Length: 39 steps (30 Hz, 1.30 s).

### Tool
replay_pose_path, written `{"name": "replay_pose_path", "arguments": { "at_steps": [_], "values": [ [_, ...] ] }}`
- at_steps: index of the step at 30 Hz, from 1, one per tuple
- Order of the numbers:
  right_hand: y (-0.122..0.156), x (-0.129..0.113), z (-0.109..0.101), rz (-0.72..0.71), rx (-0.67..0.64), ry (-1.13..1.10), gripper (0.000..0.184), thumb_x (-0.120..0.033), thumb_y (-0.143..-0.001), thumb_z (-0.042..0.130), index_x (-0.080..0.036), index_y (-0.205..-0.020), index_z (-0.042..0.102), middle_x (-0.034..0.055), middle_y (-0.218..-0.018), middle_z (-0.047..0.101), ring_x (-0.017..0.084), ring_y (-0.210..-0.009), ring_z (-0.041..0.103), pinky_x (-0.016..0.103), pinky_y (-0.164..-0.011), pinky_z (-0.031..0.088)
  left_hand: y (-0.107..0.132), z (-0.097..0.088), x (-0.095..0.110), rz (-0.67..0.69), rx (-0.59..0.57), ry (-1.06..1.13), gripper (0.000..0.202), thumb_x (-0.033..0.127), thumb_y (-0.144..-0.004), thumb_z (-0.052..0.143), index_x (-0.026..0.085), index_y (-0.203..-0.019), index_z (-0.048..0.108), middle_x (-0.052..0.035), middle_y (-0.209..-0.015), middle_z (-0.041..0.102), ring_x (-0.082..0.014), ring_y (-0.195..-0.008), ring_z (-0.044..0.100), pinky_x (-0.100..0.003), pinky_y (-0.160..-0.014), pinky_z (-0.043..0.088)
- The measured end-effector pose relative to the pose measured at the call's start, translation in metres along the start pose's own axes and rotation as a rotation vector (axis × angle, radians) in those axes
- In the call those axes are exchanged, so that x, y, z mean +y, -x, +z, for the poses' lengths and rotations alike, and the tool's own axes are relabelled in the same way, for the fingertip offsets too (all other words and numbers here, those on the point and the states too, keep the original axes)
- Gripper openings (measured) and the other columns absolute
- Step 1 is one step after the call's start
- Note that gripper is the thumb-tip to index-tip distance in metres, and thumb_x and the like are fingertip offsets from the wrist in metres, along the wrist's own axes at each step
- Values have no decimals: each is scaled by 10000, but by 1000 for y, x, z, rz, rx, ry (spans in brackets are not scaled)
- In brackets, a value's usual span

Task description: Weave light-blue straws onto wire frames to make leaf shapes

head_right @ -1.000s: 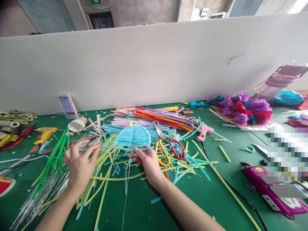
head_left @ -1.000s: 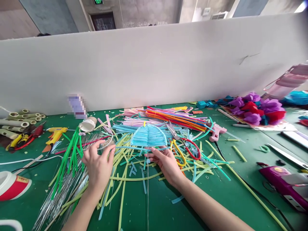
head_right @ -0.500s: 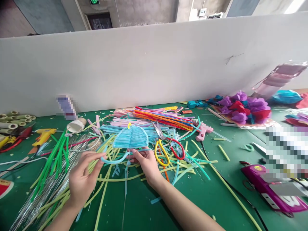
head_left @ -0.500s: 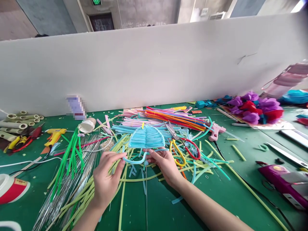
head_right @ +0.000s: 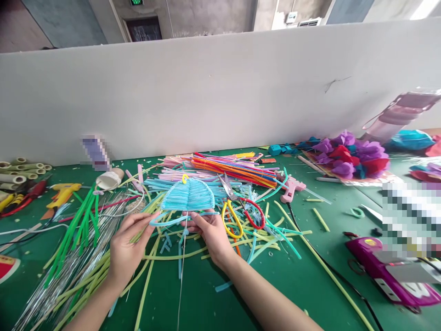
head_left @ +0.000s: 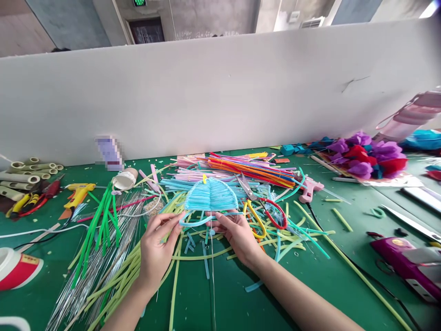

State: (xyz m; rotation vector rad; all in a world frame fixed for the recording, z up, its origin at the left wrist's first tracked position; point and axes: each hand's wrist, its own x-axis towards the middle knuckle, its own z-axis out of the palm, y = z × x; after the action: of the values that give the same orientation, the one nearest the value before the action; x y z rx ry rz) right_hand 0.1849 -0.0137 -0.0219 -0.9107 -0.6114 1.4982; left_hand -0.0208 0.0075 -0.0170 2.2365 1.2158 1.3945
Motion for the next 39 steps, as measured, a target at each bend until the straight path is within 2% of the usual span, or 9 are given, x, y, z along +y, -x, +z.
{"name": "replay_pose_path", "arguments": {
  "at_steps": [5,8,13,18,26,31,34,36,39],
  "values": [
    [0,-6,-1,68,-15,-117,290,-350,-718,835,-136,-869,713,49,-773,740,149,-748,734,181,-664,536,1,2,1,-271,-30,127,452,291,-942,559,314,-1389,497,-61,-1321,601,-230,-1177,584,-352,-936,485],
    [2,-6,0,98,-82,-118,281,-347,-739,821,-122,-867,714,69,-815,744,165,-772,742,190,-668,542,3,5,2,-319,-120,109,450,345,-920,592,290,-1359,509,-73,-1334,606,-256,-1208,573,-384,-979,466],
    [6,-2,1,155,-179,-92,259,-333,-786,785,-116,-909,715,86,-865,751,160,-750,746,196,-677,549,2,7,-2,-182,-207,90,216,301,-953,541,256,-1135,649,-74,-1204,664,-249,-1155,587,-382,-964,467],
    [6,-10,-1,125,-171,-144,206,-294,-798,777,-131,-896,698,89,-924,754,158,-769,747,195,-667,559,-2,3,-11,9,-198,-60,190,239,-961,523,237,-1002,708,-66,-1013,720,-260,-1118,569,-393,-924,480],
    [3,-30,-10,106,-79,-275,167,-221,-761,807,-159,-800,657,29,-776,737,153,-761,750,170,-615,555,-4,-11,-39,-9,-131,-262,243,306,-950,526,206,-994,744,-86,-977,733,-298,-1067,580,-478,-942,463],
    [4,-33,-13,50,-49,-243,155,-242,-772,804,-170,-778,668,3,-676,722,154,-776,755,146,-596,541,-8,-18,-44,-339,26,-83,300,415,-927,547,225,-1094,707,-104,-1141,699,-298,-1112,607,-480,-992,454],
    [4,-30,-10,-8,-20,-163,178,-288,-775,804,-164,-830,689,26,-726,745,169,-806,755,172,-649,562,-11,-15,-35,-553,288,230,513,359,-867,664,291,-1349,504,-101,-1386,557,-251,-1213,580,-408,-1021,469],
    [4,-27,-8,-30,5,-142,215,-313,-765,811,-153,-856,700,42,-759,756,171,-800,753,187,-676,570,-13,-10,-24,-653,437,454,658,267,-814,736,304,-1392,423,-100,-1398,536,-215,-1209,592,-361,-1024,483],
    [6,-24,-3,-20,24,-177,240,-326,-749,822,-151,-862,703,42,-738,752,170,-777,750,197,-674,569,-13,-3,-4,-902,341,828,409,183,-862,667,221,-1256,564,-90,-1170,684,-181,-1029,692,-315,-951,550]
  ]
}}
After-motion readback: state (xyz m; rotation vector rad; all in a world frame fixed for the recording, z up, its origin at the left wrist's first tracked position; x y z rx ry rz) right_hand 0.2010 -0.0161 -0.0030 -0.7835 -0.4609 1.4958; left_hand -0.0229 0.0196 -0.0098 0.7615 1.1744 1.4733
